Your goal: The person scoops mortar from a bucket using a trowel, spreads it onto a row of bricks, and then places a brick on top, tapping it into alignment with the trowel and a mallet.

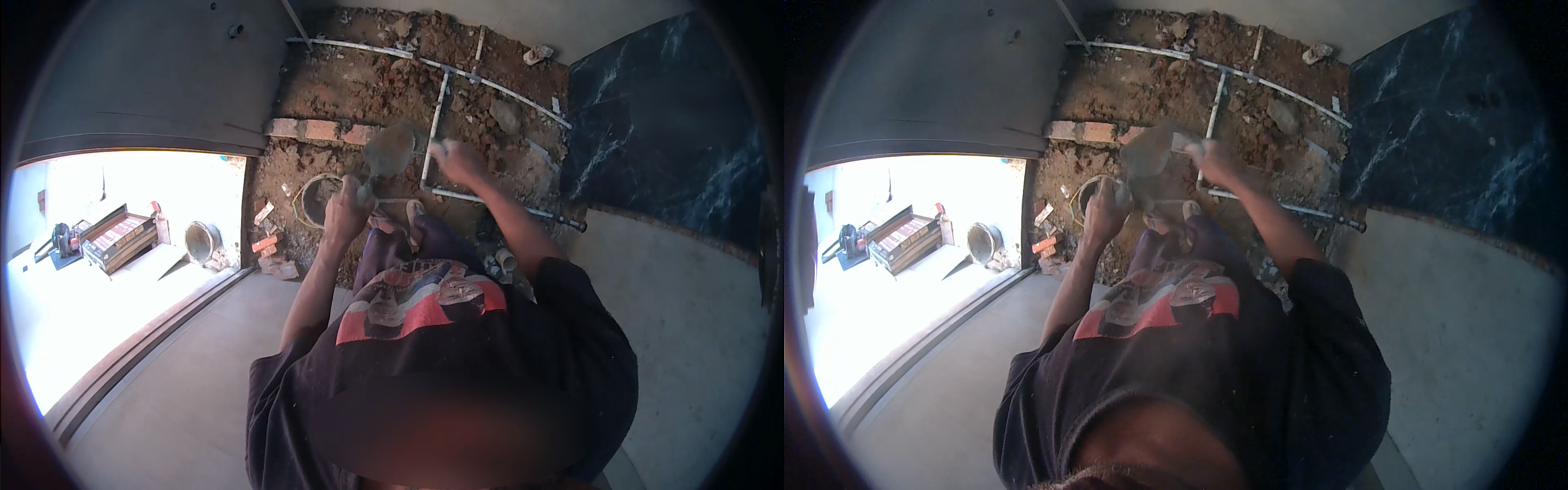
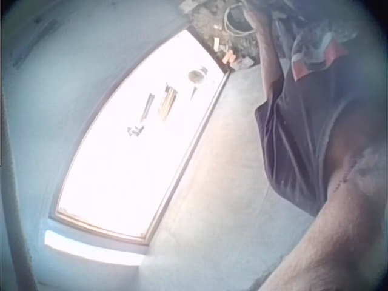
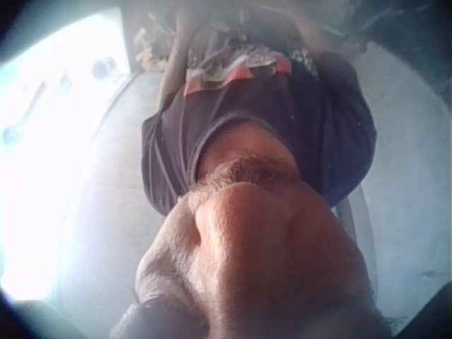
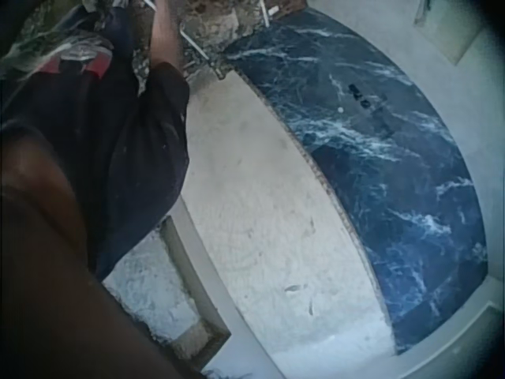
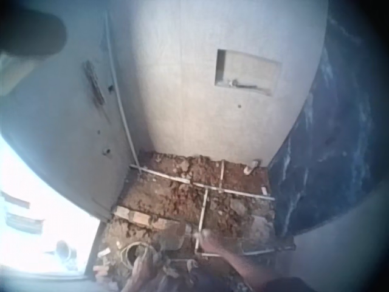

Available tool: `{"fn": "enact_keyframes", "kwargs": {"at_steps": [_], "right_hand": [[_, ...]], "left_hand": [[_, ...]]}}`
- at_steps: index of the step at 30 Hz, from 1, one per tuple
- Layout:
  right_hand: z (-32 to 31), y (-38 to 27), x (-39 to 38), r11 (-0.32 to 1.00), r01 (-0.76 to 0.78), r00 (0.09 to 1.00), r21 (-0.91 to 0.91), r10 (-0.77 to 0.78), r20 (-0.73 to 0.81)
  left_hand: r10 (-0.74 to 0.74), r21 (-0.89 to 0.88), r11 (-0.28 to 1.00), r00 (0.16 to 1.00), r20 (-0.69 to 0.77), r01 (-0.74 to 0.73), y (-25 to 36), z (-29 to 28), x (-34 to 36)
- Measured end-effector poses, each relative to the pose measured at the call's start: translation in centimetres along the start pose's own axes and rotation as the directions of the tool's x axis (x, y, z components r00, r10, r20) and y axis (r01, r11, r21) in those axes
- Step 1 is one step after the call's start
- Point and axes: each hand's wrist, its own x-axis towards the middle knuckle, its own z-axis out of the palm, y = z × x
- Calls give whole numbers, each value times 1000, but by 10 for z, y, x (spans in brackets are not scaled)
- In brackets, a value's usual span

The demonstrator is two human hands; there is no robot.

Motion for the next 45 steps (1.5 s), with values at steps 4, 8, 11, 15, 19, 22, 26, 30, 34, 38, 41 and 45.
{"fn": "enact_keyframes", "kwargs": {"at_steps": [4, 8, 11, 15, 19, 22, 26, 30, 34, 38, 41, 45], "right_hand": [[-1, 18, -1, 1000, 4, 995, 15, -3, -98], [14, -11, -28, 974, 203, 979, -100, -201, 26], [22, 26, -7, 998, 61, 996, -6, -61, -64], [12, -5, -26, 990, 129, 991, -59, -127, 36], [5, 38, 5, 998, 19, 999, -64, -22, -43], [-17, 24, -1, 998, -60, 996, -36, 57, -74], [-16, 9, -12, 994, -16, 968, 110, 43, -245], [-8, 25, 0, 895, 71, 993, 440, -23, -113], [1, 16, 0, 902, 111, 994, 416, -95, -58], [23, 17, 0, 954, 237, 970, 184, -222, -96], [21, 1, -11, 964, 241, 971, 110, -239, -33], [29, 6, -17, 970, 223, 963, 93, -204, -175]], "left_hand": [[4, -107, 994, 998, -61, -11, -1, 5, -12], [13, -51, 999, 998, -60, -17, 6, 3, -3], [7, -40, 999, 998, -57, -10, 8, 4, -8], [-46, -41, 998, 996, -73, 43, 15, 4, -12], [-27, -135, 991, 998, -64, 18, 18, 1, -8], [45, -144, 987, 990, -135, -65, 17, 4, -4], [-173, -630, 737, 970, 172, 243, 29, -6, 13], [-82, -905, 11, 903, 422, 425, 27, -4, 19], [55, -851, -196, 872, 486, 486, 32, -7, 21], [102, -838, -191, 860, 500, 510, 37, 3, 29], [46, -852, -178, 869, 492, 492, 47, 6, 33], [-32, -852, -104, 855, 518, 513, 65, 3, 36]]}}
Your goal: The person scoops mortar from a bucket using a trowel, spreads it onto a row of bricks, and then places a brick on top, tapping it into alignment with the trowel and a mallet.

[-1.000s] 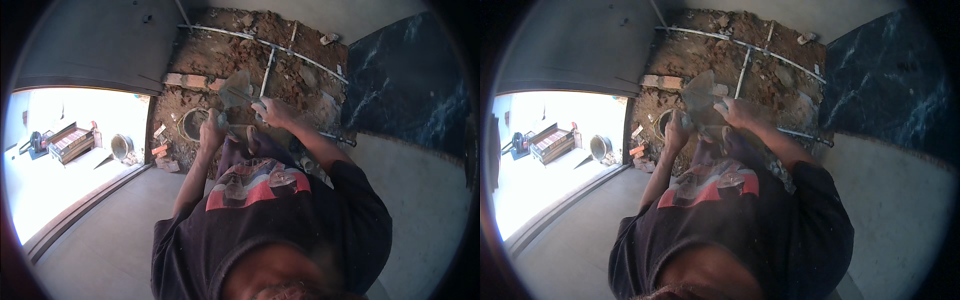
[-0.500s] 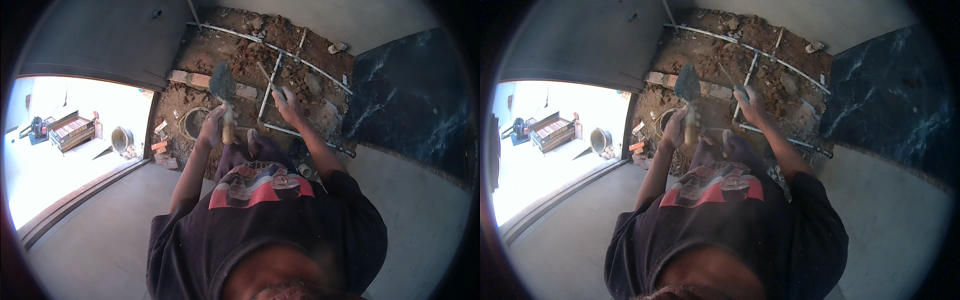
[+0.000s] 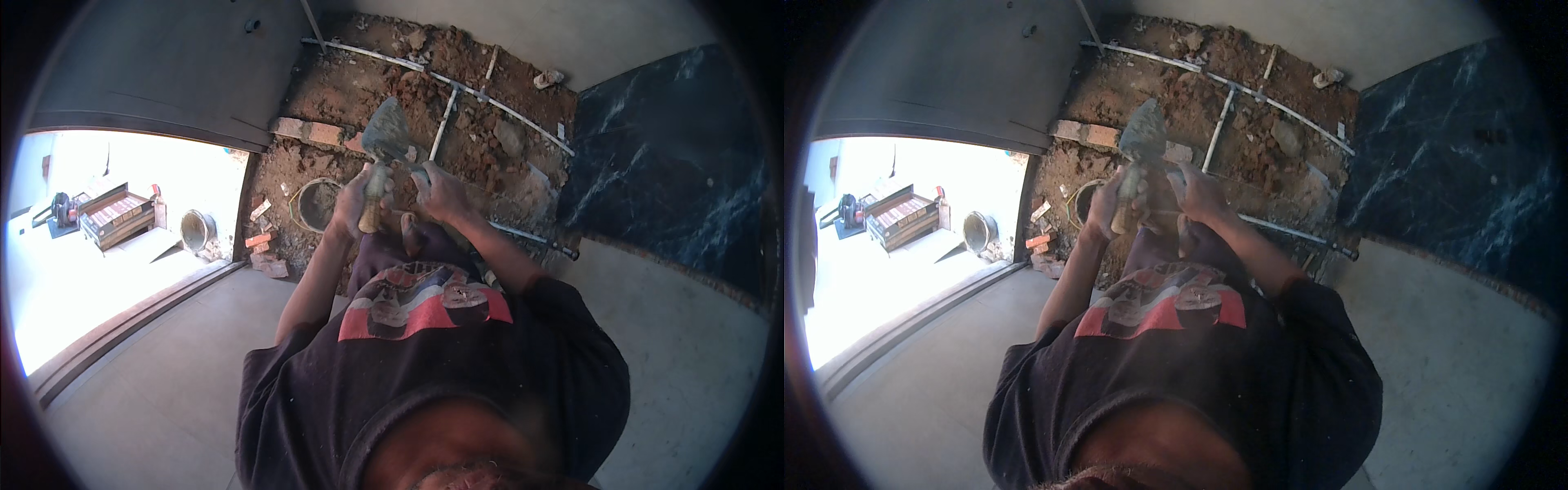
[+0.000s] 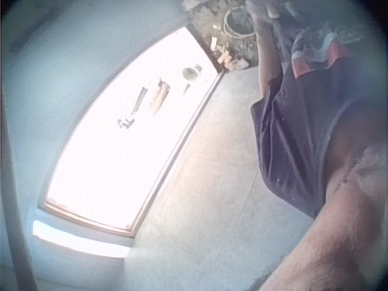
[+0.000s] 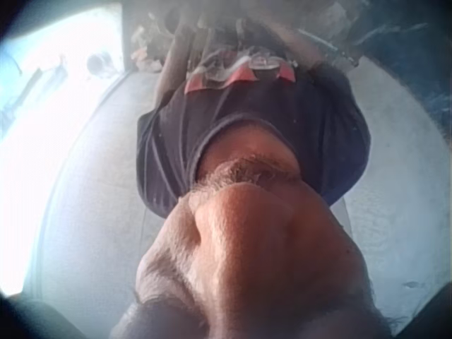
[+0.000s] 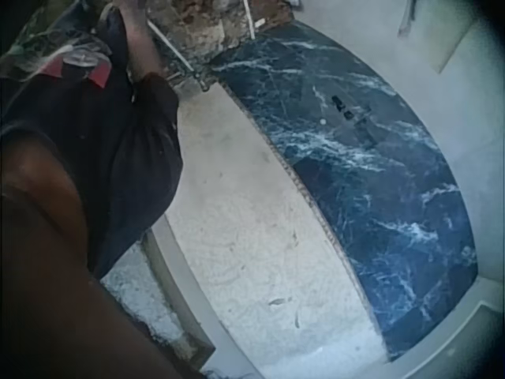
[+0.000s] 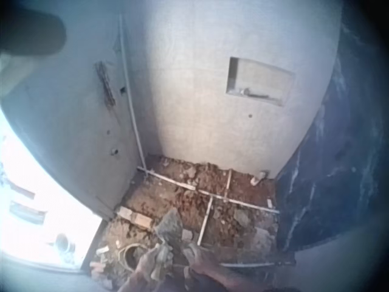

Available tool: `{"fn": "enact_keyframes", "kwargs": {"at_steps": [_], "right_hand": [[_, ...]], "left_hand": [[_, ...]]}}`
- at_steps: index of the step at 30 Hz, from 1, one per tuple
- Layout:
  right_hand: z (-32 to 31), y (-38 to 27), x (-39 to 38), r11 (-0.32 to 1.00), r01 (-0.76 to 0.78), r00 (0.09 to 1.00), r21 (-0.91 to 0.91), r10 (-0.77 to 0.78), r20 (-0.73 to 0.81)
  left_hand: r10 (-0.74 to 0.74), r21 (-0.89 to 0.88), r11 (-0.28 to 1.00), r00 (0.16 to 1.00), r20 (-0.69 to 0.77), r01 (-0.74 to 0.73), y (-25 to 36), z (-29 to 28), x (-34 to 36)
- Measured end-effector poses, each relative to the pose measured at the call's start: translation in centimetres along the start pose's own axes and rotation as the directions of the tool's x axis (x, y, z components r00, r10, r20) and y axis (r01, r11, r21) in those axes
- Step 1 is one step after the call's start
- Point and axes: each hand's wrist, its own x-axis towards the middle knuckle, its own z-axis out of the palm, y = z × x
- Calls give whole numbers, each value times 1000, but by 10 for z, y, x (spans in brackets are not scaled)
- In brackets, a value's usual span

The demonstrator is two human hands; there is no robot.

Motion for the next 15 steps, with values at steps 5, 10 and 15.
{"fn": "enact_keyframes", "kwargs": {"at_steps": [5, 10, 15], "right_hand": [[4, 17, 11, 994, 69, 997, -83, -72, -29], [-5, 46, 38, 977, 118, 991, -178, -129, -46], [-11, 58, 55, 973, 111, 987, -204, -132, -95]], "left_hand": [[31, 100, 995, 999, -13, -29, -3, 6, 3], [4, 152, 988, 1000, -23, 0, -3, 1, 4], [13, 124, 992, 999, -35, -8, -2, 13, 3]]}}
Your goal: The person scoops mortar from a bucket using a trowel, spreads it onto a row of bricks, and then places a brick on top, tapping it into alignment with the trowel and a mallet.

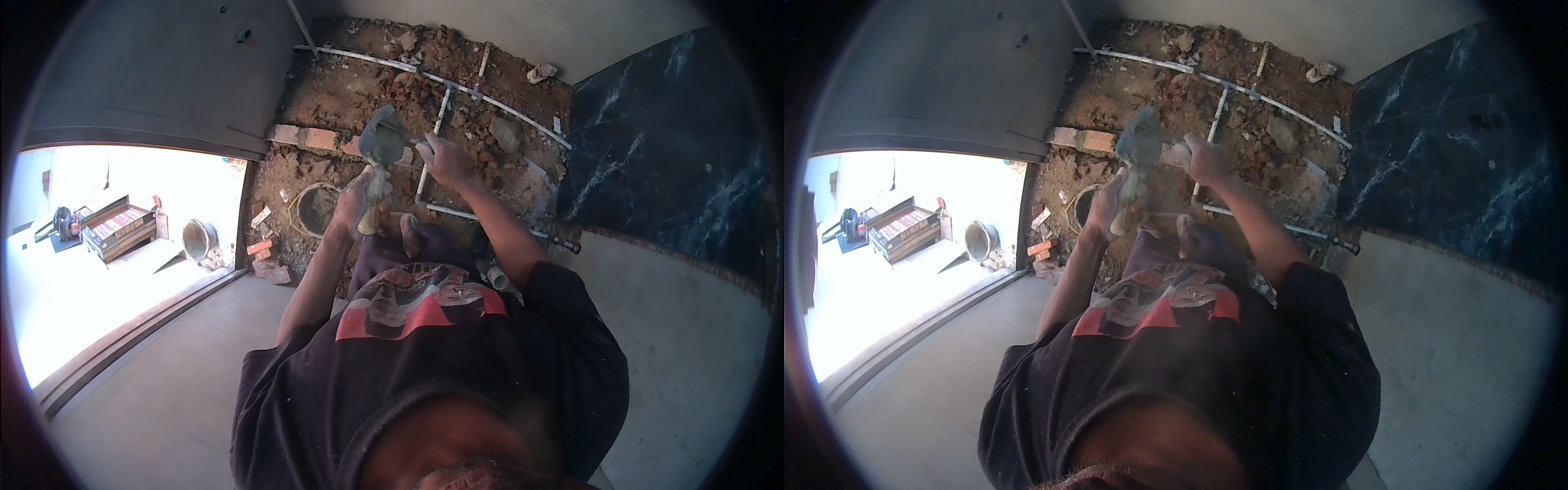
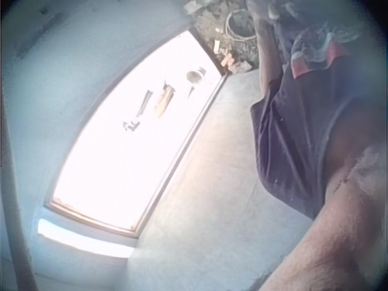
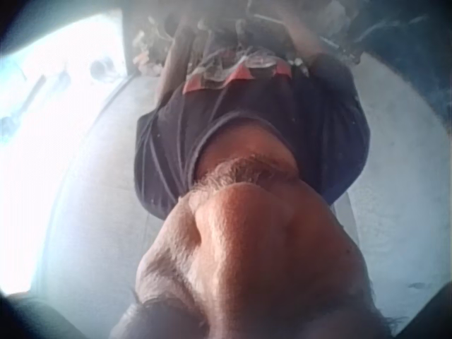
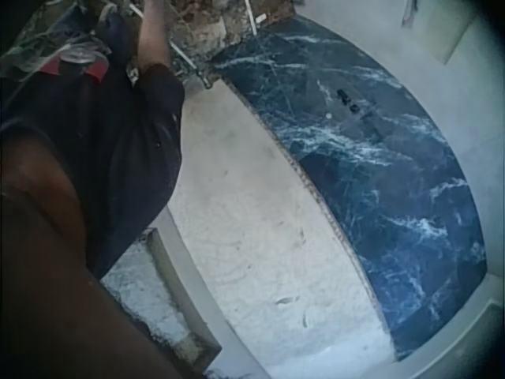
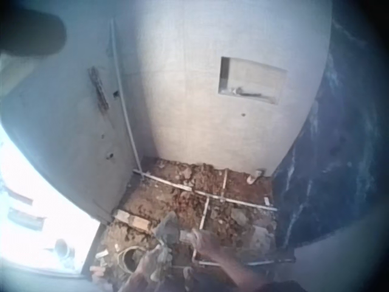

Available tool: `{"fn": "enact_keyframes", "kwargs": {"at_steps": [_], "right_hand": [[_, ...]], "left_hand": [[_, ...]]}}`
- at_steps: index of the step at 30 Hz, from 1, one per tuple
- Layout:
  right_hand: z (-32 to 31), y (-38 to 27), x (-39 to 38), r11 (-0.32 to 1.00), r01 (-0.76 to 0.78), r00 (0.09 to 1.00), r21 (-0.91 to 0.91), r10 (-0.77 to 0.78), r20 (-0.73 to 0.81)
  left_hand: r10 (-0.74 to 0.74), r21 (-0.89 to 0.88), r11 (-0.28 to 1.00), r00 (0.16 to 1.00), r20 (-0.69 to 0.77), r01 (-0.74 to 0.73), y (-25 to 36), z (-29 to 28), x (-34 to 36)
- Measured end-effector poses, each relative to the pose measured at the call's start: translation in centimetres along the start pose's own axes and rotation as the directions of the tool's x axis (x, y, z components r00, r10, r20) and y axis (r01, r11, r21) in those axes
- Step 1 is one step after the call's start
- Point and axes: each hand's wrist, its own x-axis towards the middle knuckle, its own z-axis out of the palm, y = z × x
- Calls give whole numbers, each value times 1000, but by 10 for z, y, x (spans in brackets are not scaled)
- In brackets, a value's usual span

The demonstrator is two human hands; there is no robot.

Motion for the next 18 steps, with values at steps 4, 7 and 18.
{"fn": "enact_keyframes", "kwargs": {"at_steps": [4, 7, 18], "right_hand": [[0, 4, 4, 999, 6, 1000, -47, -8, -28], [-10, 4, 17, 987, -157, 986, -43, 159, 52], [-17, -32, -12, 995, 101, 992, 8, -101, 70]], "left_hand": [[5, -42, 999, 998, 61, -3, 0, -2, 1], [-10, 16, 1000, 999, 40, 10, 2, -3, 1], [3, 34, 999, 1000, -11, -2, 10, 11, -6]]}}
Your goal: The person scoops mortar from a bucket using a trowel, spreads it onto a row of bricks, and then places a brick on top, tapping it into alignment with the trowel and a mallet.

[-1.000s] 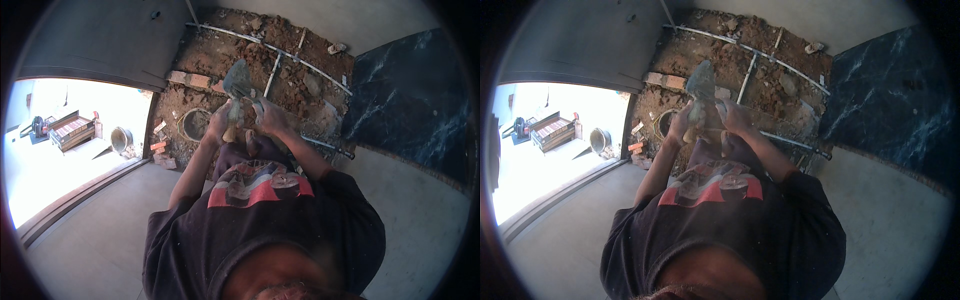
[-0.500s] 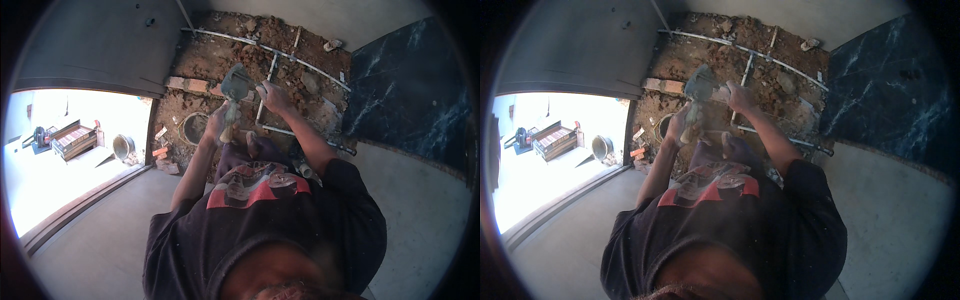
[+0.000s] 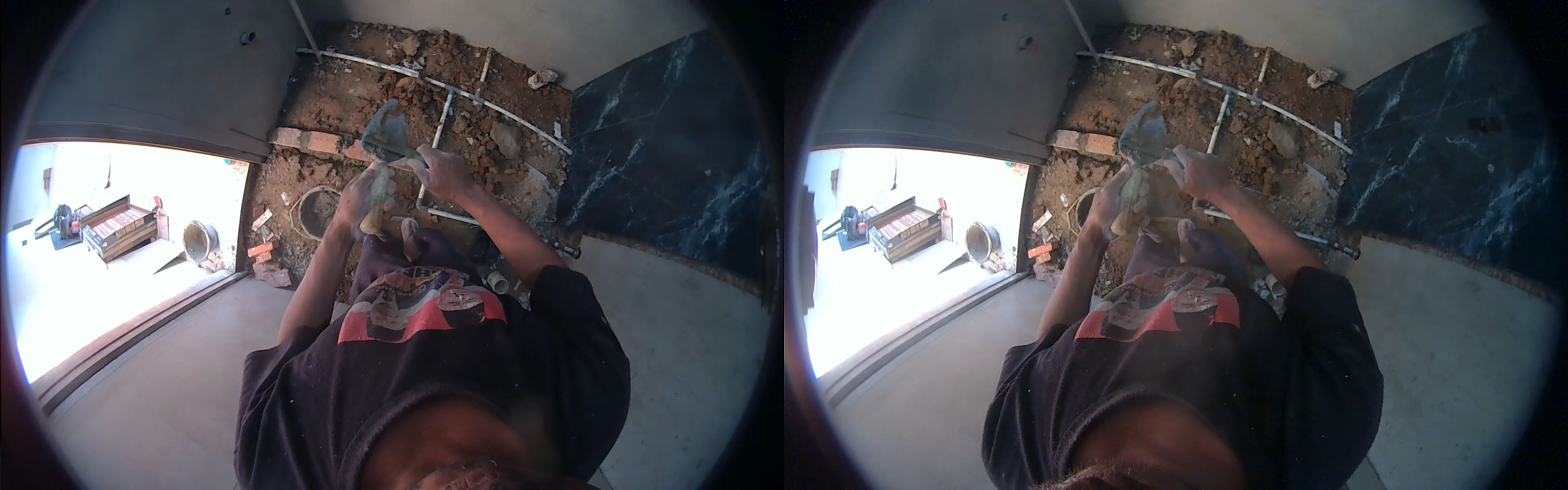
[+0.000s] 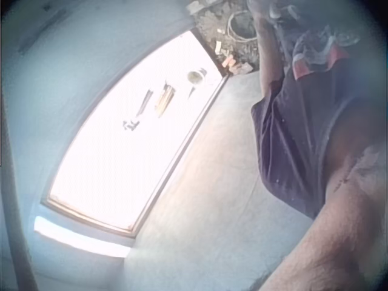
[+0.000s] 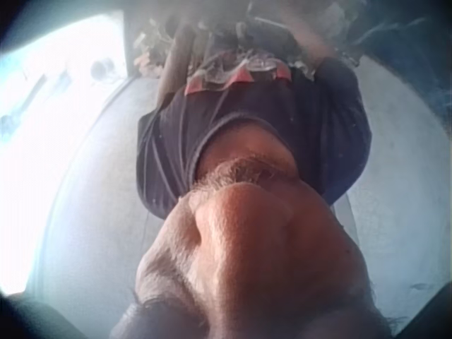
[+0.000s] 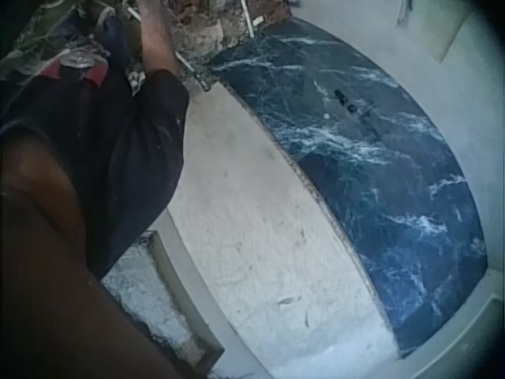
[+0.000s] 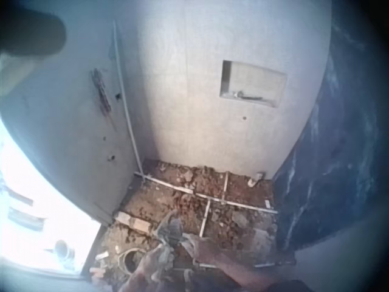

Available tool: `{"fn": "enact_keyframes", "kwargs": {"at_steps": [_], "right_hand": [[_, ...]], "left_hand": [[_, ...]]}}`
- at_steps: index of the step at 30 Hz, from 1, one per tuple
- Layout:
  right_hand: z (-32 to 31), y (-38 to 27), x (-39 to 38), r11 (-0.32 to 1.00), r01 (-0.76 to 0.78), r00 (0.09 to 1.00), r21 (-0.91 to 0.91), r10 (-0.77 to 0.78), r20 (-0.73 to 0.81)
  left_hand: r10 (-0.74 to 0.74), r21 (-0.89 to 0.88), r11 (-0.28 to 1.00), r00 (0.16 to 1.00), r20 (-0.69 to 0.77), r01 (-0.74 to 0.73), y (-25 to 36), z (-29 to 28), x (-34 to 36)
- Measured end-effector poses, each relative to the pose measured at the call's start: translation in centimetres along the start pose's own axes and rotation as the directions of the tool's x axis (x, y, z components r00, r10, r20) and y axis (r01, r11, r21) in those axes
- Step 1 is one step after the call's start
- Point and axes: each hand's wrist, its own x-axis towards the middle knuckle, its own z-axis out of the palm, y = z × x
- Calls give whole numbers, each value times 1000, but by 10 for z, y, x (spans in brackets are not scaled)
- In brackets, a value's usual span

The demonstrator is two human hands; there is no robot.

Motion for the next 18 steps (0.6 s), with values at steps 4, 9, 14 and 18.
{"fn": "enact_keyframes", "kwargs": {"at_steps": [4, 9, 14, 18], "right_hand": [[0, 40, 28, 989, -135, 991, -58, 135, -11], [-10, 72, 25, 965, -210, 964, -157, 178, -196], [-16, 40, 31, 705, -364, 928, 609, 330, 172], [-42, 5, 27, 14, -565, 814, 825, 169, 555]], "left_hand": [[44, 132, 990, 998, 55, -51, -4, -9, -8], [60, 132, 989, 998, 32, -64, -4, -7, -18], [-2, -74, 997, 998, 55, 6, -2, -12, -10], [-43, -259, 961, 974, 221, 101, 5, -16, -1]]}}
